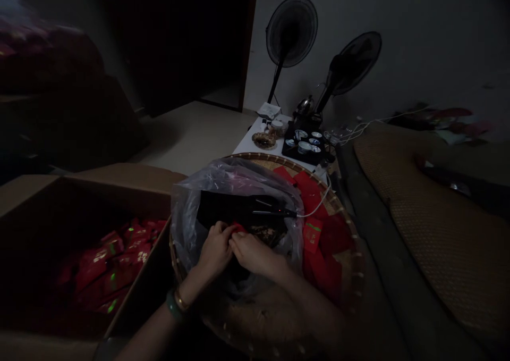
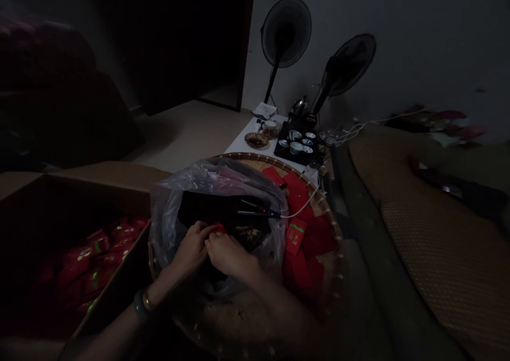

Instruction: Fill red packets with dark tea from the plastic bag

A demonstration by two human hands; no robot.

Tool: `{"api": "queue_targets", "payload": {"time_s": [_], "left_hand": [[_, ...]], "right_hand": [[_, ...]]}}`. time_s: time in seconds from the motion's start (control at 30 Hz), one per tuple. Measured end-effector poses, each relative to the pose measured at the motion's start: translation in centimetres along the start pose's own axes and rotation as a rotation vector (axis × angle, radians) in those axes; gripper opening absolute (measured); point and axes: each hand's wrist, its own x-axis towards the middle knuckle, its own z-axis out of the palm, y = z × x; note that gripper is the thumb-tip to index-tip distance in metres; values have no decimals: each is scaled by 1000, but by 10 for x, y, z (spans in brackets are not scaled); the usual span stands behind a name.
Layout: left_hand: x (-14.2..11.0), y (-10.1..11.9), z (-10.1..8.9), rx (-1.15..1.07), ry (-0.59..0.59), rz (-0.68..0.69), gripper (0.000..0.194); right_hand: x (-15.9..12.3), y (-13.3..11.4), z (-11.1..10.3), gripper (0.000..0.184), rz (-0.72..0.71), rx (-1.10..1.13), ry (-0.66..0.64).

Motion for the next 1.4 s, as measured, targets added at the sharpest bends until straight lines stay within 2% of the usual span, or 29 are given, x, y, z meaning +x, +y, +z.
{"api": "queue_targets", "payload": {"time_s": [0.1, 0.3, 0.37, 0.47, 0.5, 0.53, 0.57, 0.6, 0.67, 0.77, 0.83, 0.97, 1.1, 1.17, 1.27, 1.4], "left_hand": [[0, -3, 0, -13, -31, 0, 40], [-1, -3, 2, -70, -42, 11, 36], [-3, -1, -1, -92, -52, 7, 32], [-4, -1, -4, -94, -93, -31, 29], [-4, -3, -5, -88, -105, -50, 29], [-4, -4, -5, -80, -115, -65, 30], [-4, -5, -5, -70, -121, -73, 32], [-4, -7, -5, -57, -129, -76, 33], [-6, -9, -6, -20, -157, -62, 34], [-10, -9, -11, 34, -222, -59, 33], [-12, -9, -17, 57, -250, -63, 31], [-13, -9, -23, 75, -226, -57, 35], [-9, -9, -23, -13, -104, -80, 47], [-7, -8, -21, -58, -52, -95, 40], [-5, -7, -20, -64, -44, -62, 25], [-6, -7, -23, -109, -52, 22, 26]], "right_hand": [[0, -10, 6, 35, 31, -134, 13], [-4, -11, 25, 30, 45, -111, 119], [-12, -12, 27, 29, -38, -53, 218], [-23, -7, 22, 27, -268, 101, 436], [-22, -2, 18, 28, -300, 153, 504], [-19, 5, 15, 28, -281, 197, 561], [-13, 14, 12, 30, -191, 226, 611], [-4, 24, 9, 32, -78, 226, 612], [19, 44, 9, 48, 42, 133, 467], [52, 61, 15, 75, 94, -88, 197], [68, 64, 20, 76, 108, -206, 125], [87, 67, 26, 55, 96, -291, 131], [94, 77, 28, 44, 104, -248, 172], [95, 83, 31, 42, 88, -201, 200], [97, 90, 36, 35, 51, -67, 269], [99, 95, 40, 27, 65, 92, 391]]}}
